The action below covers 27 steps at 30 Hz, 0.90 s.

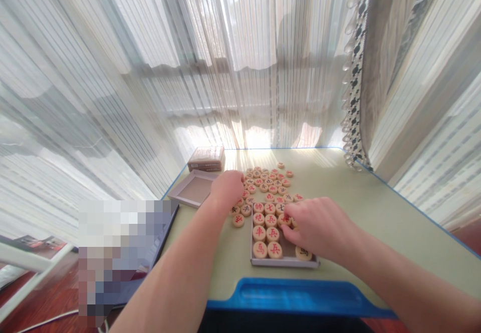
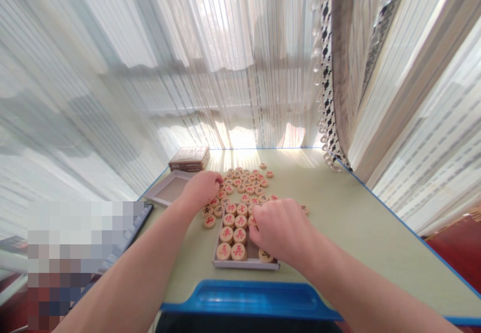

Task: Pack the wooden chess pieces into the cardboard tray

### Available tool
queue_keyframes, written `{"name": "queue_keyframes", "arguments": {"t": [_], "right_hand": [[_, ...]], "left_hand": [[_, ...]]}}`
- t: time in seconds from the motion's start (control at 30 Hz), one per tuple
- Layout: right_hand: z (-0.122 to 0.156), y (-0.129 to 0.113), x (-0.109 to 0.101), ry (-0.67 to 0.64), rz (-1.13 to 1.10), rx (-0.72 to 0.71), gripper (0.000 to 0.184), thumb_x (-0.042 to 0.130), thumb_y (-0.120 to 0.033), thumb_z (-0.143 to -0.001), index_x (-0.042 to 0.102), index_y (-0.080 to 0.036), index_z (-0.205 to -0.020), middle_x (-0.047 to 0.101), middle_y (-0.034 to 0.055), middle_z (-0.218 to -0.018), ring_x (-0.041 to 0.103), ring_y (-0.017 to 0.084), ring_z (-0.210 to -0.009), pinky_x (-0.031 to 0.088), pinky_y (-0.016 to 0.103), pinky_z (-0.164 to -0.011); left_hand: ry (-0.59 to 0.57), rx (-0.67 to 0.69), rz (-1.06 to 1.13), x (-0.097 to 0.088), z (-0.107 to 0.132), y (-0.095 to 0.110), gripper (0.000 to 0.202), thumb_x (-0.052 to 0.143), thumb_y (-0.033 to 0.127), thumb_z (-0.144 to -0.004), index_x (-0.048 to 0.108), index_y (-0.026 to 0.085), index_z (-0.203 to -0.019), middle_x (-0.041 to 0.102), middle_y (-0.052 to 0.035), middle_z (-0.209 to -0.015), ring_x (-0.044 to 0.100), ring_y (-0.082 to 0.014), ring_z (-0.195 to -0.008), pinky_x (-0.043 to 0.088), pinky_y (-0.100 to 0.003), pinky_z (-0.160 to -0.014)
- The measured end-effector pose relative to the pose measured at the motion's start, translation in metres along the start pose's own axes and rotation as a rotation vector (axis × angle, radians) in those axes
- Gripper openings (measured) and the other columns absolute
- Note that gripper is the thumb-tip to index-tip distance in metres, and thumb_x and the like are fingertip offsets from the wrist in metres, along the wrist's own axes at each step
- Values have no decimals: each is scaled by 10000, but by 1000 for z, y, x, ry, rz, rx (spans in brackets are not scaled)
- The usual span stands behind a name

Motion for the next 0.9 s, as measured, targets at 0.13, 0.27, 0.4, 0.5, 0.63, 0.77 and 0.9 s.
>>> {"name": "queue_keyframes", "arguments": {"t": [0.13, 0.27, 0.4, 0.5, 0.63, 0.77, 0.9], "right_hand": [[0, -3, -5, 25, -8, -18, 266, 477, -307, -769, 561, -179, -551, 620, 58, -551, 552, 141, -495, 129, 299, -462], [0, -4, -9, 53, -8, -54, 280, 453, -278, -776, 561, -180, -537, 609, 47, -525, 511, 131, -455, 123, 308, -466], [1, 2, -13, 134, -26, -74, 293, 442, -282, -782, 569, -173, -542, 592, 30, -508, 486, 115, -445, 136, 306, -473], [1, 15, -20, 221, -77, -22, 289, 435, -297, -791, 623, -189, -600, 617, 13, -543, 518, 120, -487, 183, 286, -484], [-5, 46, -25, 279, -183, 173, 249, 468, -339, -775, 687, -224, -746, 649, 5, -602, 564, 141, -562, 269, 256, -513], [-11, 84, -12, 245, -137, 431, 279, 462, -380, -785, 690, -219, -797, 657, 37, -635, 585, 181, -608, 308, 257, -520], [-18, 91, 2, 151, -89, 403, 268, 447, -346, -800, 682, -220, -834, 673, 46, -708, 591, 178, -641, 320, 254, -529]], "left_hand": [[-6, -3, 0, 0, -1, -1, 262, 457, 166, -724, 680, 227, -847, 693, -53, -896, 618, -194, -835, 458, -274, -751], [-13, -9, -3, 2, -1, -2, 274, 463, 146, -707, 676, 240, -851, 691, -42, -890, 618, -193, -807, 460, -272, -713], [-31, -32, -9, 6, -2, -5, 289, 482, 125, -686, 676, 246, -864, 690, -41, -903, 616, -187, -795, 460, -262, -694], [-27, -29, -2, 6, -3, -4, 301, 480, 136, -699, 674, 238, -905, 690, -47, -929, 615, -181, -818, 460, -250, -713], [24, 14, 21, 1, -3, 2, 321, 443, 144, -733, 661, 229, -951, 682, -48, -980, 611, -177, -881, 455, -251, -784], [62, 52, 46, -4, -3, 5, 325, 424, 127, -741, 664, 221, -938, 676, -46, -997, 606, -180, -912, 449, -262, -833], [55, 154, 78, -6, -1, 16, 328, 418, 166, -775, 665, 215, -985, 662, -46, -1028, 593, -175, -943, 439, -256, -881]]}}
Point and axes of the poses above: each hand's wrist, its own z-axis away from the middle knuckle, its own x-axis out of the palm, y = z × x, the point moved 9 cm from there along -z, towards the middle knuckle
